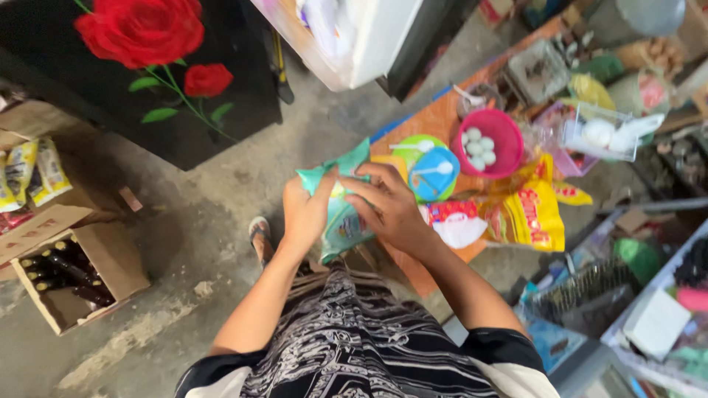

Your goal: The person cleans the interior of a commercial freezer. They remove a white plastic vent cover, wipe it with a tissue, and then wipe the interior surfaces of the freezer compartment. Finally, they reinsert the vent cover into its slot.

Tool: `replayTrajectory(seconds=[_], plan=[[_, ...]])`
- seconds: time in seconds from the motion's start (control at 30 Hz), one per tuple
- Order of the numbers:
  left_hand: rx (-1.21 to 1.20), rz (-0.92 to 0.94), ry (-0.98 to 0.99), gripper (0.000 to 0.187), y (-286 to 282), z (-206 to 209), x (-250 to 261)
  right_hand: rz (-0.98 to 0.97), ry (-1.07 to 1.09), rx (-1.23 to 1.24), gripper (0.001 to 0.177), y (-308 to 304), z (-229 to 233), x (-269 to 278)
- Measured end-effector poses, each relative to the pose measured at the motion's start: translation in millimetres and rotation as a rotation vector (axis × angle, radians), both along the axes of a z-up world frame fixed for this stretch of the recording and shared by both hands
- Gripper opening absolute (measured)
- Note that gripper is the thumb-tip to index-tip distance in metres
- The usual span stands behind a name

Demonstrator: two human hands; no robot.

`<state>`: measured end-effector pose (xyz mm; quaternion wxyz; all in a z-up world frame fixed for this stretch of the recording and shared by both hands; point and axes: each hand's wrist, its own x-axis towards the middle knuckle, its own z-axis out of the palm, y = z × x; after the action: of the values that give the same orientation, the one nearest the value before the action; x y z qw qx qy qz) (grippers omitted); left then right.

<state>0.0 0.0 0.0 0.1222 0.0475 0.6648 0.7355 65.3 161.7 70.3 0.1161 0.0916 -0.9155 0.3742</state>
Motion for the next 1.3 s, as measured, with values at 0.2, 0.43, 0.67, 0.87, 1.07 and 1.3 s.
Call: replayTrajectory(seconds=[0.2, 0.43, 0.67, 0.87, 1.07, 1.3], plan=[[-0.109, 0.019, 0.041, 0.022, -14.5, 38.6, -9.3, 0.245, 0.243, 0.117, 0.016, -8.7, 26.2, -20.6], [0.13, 0.194, -0.014, 0.028, -33.9, 22.6, -34.3, 0.431, 0.252, 0.044, 0.016, -21.0, 33.6, 4.1], [0.138, 0.171, 0.032, 0.026, -26.3, 24.2, -14.7, -0.075, -0.126, -0.169, 0.014, -36.2, 4.1, 9.3], [0.057, 0.14, 0.078, 0.028, -15.6, 26.4, -7.4, -0.284, 0.149, -0.019, 0.013, -49.1, -3.3, 2.7], [0.085, -0.019, 0.214, 0.066, -15.3, 24.2, -1.3, -0.266, 0.113, -0.106, 0.014, -37.2, -45.6, 5.1], [-0.297, -0.317, 0.482, 0.085, -18.7, 30.7, 23.3, -0.276, -0.293, -0.501, 0.011, -1.5, -86.0, 5.3]])
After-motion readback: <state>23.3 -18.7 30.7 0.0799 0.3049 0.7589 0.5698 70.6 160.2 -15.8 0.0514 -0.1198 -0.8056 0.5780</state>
